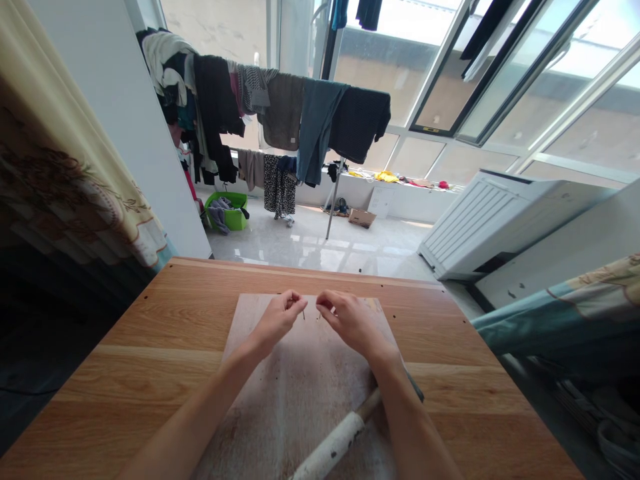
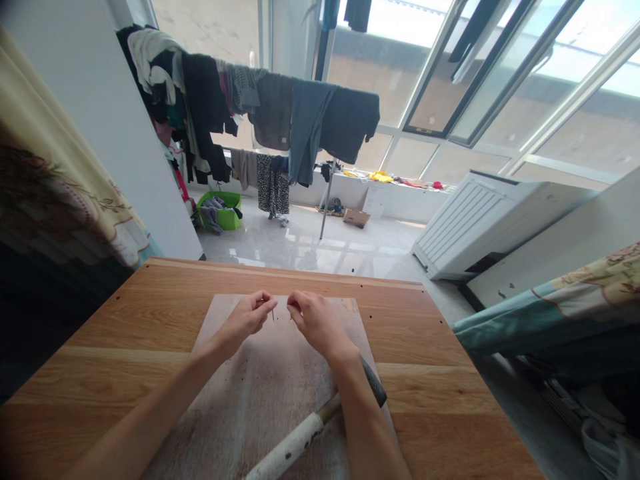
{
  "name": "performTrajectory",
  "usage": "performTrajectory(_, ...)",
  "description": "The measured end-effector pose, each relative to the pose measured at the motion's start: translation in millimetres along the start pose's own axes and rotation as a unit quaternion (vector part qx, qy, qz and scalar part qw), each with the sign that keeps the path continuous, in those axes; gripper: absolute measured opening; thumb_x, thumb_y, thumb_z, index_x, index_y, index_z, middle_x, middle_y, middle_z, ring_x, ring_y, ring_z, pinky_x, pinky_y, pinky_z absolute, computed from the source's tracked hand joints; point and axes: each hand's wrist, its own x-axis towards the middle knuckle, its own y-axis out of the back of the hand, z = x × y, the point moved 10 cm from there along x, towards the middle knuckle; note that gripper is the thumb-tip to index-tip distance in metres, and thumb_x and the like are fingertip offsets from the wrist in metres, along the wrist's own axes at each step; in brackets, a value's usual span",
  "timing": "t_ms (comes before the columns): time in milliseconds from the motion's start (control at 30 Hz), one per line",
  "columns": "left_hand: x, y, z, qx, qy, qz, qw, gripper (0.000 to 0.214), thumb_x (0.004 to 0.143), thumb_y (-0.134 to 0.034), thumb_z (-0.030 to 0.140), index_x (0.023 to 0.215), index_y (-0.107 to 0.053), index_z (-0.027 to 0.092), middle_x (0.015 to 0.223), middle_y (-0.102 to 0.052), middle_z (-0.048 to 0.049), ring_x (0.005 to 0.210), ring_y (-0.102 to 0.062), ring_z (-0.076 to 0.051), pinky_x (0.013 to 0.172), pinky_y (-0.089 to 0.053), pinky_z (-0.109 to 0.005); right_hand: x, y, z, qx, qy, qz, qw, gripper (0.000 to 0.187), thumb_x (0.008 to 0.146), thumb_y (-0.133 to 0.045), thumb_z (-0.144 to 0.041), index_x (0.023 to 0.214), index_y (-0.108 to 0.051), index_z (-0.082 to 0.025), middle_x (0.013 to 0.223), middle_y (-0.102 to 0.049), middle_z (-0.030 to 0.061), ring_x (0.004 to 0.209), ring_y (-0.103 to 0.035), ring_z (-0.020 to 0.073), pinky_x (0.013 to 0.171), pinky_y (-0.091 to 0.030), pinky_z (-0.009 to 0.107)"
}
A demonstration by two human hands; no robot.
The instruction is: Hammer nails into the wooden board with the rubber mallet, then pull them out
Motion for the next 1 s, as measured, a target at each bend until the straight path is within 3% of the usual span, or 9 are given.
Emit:
performTrajectory(67,-2.2,-9.0,-13.6,-0.192,0.096,-0.031,0.976,0.027,0.086,-0.065,0.031,0.069,-0.048,0.019,0.055,-0.029,0.0112,0.043,-0.018,-0.005,0.041,-0.013,-0.018,-0.4,2.9,0.2,0.005,0.003,0.009,1.0,0.014,0.095,-0.061,-0.014,0.085,-0.068,-0.02,0.081,-0.075,0.0026,0.076,-0.068,0.0187,0.069,-0.042,0.027)
performTrajectory(133,-6.0,-18.9,-17.6,-0.345,0.161,-0.052,0.923,0.031,0.092,-0.057,0.026,0.066,-0.042,0.019,0.055,-0.027,0.0109,0.04,-0.016,-0.004,0.037,-0.012,-0.017,-0.7,6.3,-0.8,0.01,0.009,0.019,1.0,0.013,0.096,-0.061,-0.014,0.086,-0.068,-0.02,0.083,-0.075,0.0029,0.078,-0.068,0.019,0.071,-0.043,0.028)
performTrajectory(200,-8.8,-25.3,-15.6,-0.437,0.191,-0.056,0.877,0.035,0.099,-0.043,0.022,0.064,-0.042,0.018,0.055,-0.03,0.0087,0.039,-0.022,-0.003,0.034,-0.016,-0.015,-1.3,11.0,-3.9,0.017,0.016,0.032,0.999,0.012,0.097,-0.061,-0.015,0.088,-0.068,-0.02,0.086,-0.075,0.003,0.079,-0.068,0.0184,0.073,-0.045,0.028)
performTrajectory(267,-11.4,-29.9,-13.7,-0.474,0.205,-0.05,0.855,0.04,0.102,-0.033,0.018,0.064,-0.043,0.017,0.057,-0.037,0.0051,0.04,-0.032,-0.003,0.033,-0.019,-0.012,-2.8,19.5,-10.5,0.035,0.029,0.059,0.997,0.01,0.097,-0.061,-0.016,0.091,-0.068,-0.02,0.089,-0.075,0.0026,0.079,-0.067,0.0172,0.074,-0.046,0.027)
performTrajectory(433,-18.0,-39.7,-17.3,-0.447,0.209,-0.046,0.868,0.029,0.101,-0.039,0.011,0.079,-0.058,0.011,0.058,-0.046,0.0035,0.042,-0.041,-0.003,0.032,-0.025,-0.008,-12.1,45.5,-30.6,0.098,0.074,0.144,0.982,0.007,0.095,-0.064,-0.016,0.094,-0.069,-0.021,0.088,-0.075,0.0007,0.07,-0.065,0.0138,0.067,-0.049,0.023)
performTrajectory(567,-17.2,-42.5,-19.4,-0.443,0.181,-0.062,0.876,0.018,0.096,-0.047,0.005,0.097,-0.064,0.009,0.056,-0.049,0.0041,0.043,-0.045,-0.005,0.034,-0.031,-0.009,-19.1,54.8,-38.5,0.12,0.103,0.174,0.972,0.008,0.095,-0.064,-0.014,0.095,-0.069,-0.021,0.088,-0.075,0.0,0.071,-0.064,0.0129,0.069,-0.05,0.022)
performTrajectory(733,-16.4,-37.6,-32.2,-0.43,0.226,-0.008,0.874,0.024,0.096,-0.046,0.011,0.089,-0.068,0.007,0.074,-0.071,-0.0109,0.066,-0.071,-0.014,0.06,-0.059,-0.018,-19.4,52.5,-41.9,0.113,0.101,0.155,0.976,0.009,0.094,-0.066,-0.013,0.095,-0.069,-0.021,0.088,-0.074,0.0,0.072,-0.065,0.0132,0.07,-0.05,0.022)
performTrajectory(833,-17.5,-39.2,-27.1,-0.445,0.223,0.002,0.868,0.037,0.103,-0.042,0.024,0.089,-0.07,0.005,0.085,-0.075,-0.0171,0.079,-0.075,-0.019,0.078,-0.063,-0.027,-17.6,47.2,-43.7,0.099,0.096,0.137,0.981,0.009,0.095,-0.065,-0.012,0.095,-0.069,-0.021,0.09,-0.074,0.0013,0.074,-0.066,0.0144,0.071,-0.05,0.024)
performTrajectory(1000,-18.9,-39.7,-20.2,-0.469,0.198,0.011,0.861,0.051,0.108,-0.033,0.034,0.088,-0.07,0.005,0.076,-0.072,-0.0137,0.069,-0.072,-0.018,0.07,-0.062,-0.027,-12.3,22.2,-49.8,0.074,0.122,0.059,0.988,0.012,0.097,-0.063,-0.013,0.098,-0.072,-0.021,0.091,-0.075,0.0039,0.08,-0.068,0.0172,0.072,-0.049,0.026)
